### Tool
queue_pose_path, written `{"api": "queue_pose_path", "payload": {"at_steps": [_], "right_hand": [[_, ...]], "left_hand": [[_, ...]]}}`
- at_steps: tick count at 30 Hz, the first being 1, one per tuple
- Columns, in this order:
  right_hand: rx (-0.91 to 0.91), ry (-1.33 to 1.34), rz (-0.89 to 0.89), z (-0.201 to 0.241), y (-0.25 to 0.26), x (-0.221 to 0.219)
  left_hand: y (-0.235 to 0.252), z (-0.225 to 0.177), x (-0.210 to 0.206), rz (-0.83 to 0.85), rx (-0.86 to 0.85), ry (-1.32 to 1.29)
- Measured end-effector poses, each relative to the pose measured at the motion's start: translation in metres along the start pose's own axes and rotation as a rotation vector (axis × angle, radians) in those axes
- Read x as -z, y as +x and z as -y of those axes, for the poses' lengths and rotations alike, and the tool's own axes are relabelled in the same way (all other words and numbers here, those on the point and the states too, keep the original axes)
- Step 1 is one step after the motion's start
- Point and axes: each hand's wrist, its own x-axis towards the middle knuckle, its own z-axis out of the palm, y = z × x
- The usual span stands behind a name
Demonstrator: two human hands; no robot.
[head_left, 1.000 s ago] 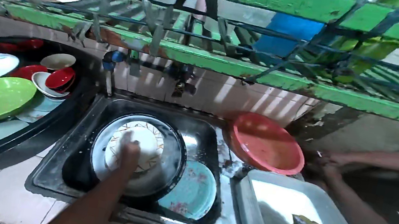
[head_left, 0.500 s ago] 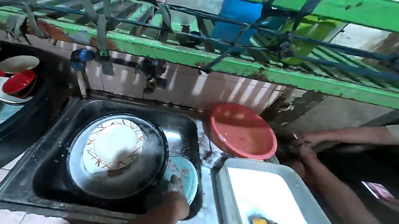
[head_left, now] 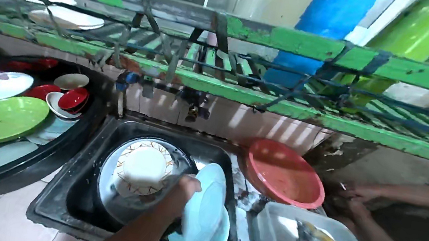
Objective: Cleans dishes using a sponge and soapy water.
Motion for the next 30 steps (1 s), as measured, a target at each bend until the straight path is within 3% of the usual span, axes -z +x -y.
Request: {"api": "queue_pose_path", "payload": {"at_steps": [3, 5, 7, 8, 12, 13, 15, 17, 19, 23, 24, 26, 29, 30], "right_hand": [[0.33, 0.064, -0.019, 0.054, -0.007, -0.062], [0.643, 0.043, -0.007, 0.082, -0.016, -0.109], [0.808, -0.081, -0.007, 0.102, -0.021, -0.139], [0.774, -0.095, 0.002, 0.105, -0.016, -0.143], [0.199, -0.031, 0.001, 0.1, 0.029, -0.137], [0.189, -0.05, 0.003, 0.105, 0.026, -0.14], [0.404, -0.1, 0.05, 0.116, -0.004, -0.157], [0.745, -0.08, 0.048, 0.123, -0.031, -0.184], [0.799, -0.011, 0.072, 0.123, -0.027, -0.194], [0.182, -0.004, 0.089, 0.105, 0.033, -0.166], [0.141, -0.012, 0.051, 0.1, 0.039, -0.164], [0.301, -0.056, 0.02, 0.096, 0.021, -0.169], [0.701, 0.012, 0.047, 0.096, -0.019, -0.194], [0.728, 0.051, 0.067, 0.092, -0.019, -0.197]], "left_hand": [[-0.024, -0.012, -0.002, 0.026, -0.003, -0.257], [-0.041, -0.016, -0.011, 0.09, -0.041, -0.254], [-0.053, -0.013, -0.01, 0.128, -0.102, -0.18], [-0.057, -0.009, -0.005, 0.134, -0.137, -0.157], [-0.069, -0.004, 0.021, 0.107, -0.08, -0.11], [-0.068, -0.005, 0.025, 0.107, -0.072, -0.087], [-0.061, -0.003, 0.03, 0.109, -0.105, -0.024], [-0.057, -0.001, 0.034, 0.084, -0.198, 0.006], [-0.055, -0.002, 0.037, 0.025, -0.157, -0.064], [-0.062, -0.01, 0.042, -0.042, 0.007, -0.214], [-0.06, -0.01, 0.041, -0.069, 0.01, -0.271], [-0.051, -0.005, 0.035, -0.103, -0.007, -0.368], [-0.033, 0.009, 0.022, -0.069, -0.106, -0.453], [-0.032, 0.009, 0.02, -0.071, -0.105, -0.449]]}}
